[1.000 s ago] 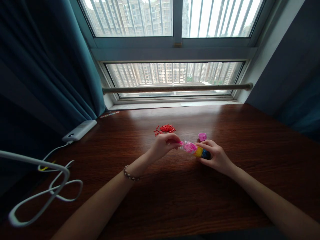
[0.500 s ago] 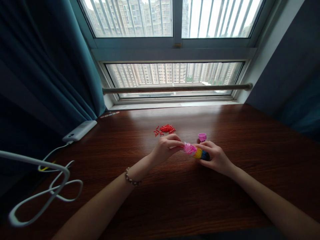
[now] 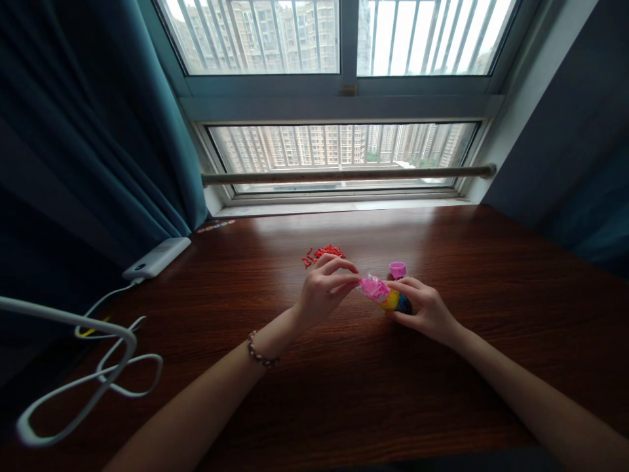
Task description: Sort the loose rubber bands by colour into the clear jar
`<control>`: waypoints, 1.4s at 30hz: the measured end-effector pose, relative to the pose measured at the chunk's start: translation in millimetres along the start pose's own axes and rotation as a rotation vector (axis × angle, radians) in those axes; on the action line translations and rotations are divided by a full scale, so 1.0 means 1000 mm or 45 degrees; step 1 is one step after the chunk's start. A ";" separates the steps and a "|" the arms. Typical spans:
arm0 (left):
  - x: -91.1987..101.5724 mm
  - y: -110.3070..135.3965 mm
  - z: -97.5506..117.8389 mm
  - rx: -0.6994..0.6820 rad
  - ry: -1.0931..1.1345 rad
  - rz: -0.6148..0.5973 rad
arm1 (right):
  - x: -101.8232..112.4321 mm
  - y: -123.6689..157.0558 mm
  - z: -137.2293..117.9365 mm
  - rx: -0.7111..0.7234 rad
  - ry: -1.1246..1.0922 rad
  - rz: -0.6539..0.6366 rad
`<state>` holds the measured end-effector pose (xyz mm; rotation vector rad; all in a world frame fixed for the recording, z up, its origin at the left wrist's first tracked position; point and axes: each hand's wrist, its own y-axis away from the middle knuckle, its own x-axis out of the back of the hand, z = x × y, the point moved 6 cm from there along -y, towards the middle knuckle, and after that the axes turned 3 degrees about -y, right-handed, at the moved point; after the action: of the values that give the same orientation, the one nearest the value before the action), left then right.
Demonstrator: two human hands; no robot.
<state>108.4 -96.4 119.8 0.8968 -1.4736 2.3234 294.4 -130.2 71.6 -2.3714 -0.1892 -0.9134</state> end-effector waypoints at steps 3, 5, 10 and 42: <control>0.001 0.002 0.002 -0.025 -0.077 -0.035 | 0.001 0.000 0.001 -0.015 -0.018 0.012; -0.001 0.005 0.004 -0.054 -0.074 -0.098 | 0.001 0.000 0.002 -0.020 -0.022 0.024; -0.006 0.008 0.013 -0.107 0.065 -0.223 | 0.000 0.001 0.001 -0.019 -0.013 0.012; 0.011 0.001 0.003 0.079 0.052 0.088 | -0.004 0.009 0.022 -0.336 -0.495 0.243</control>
<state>100.0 -100.4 126.9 0.8210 -1.4455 2.4347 306.5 -124.8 51.8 -2.7391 0.0106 -0.4009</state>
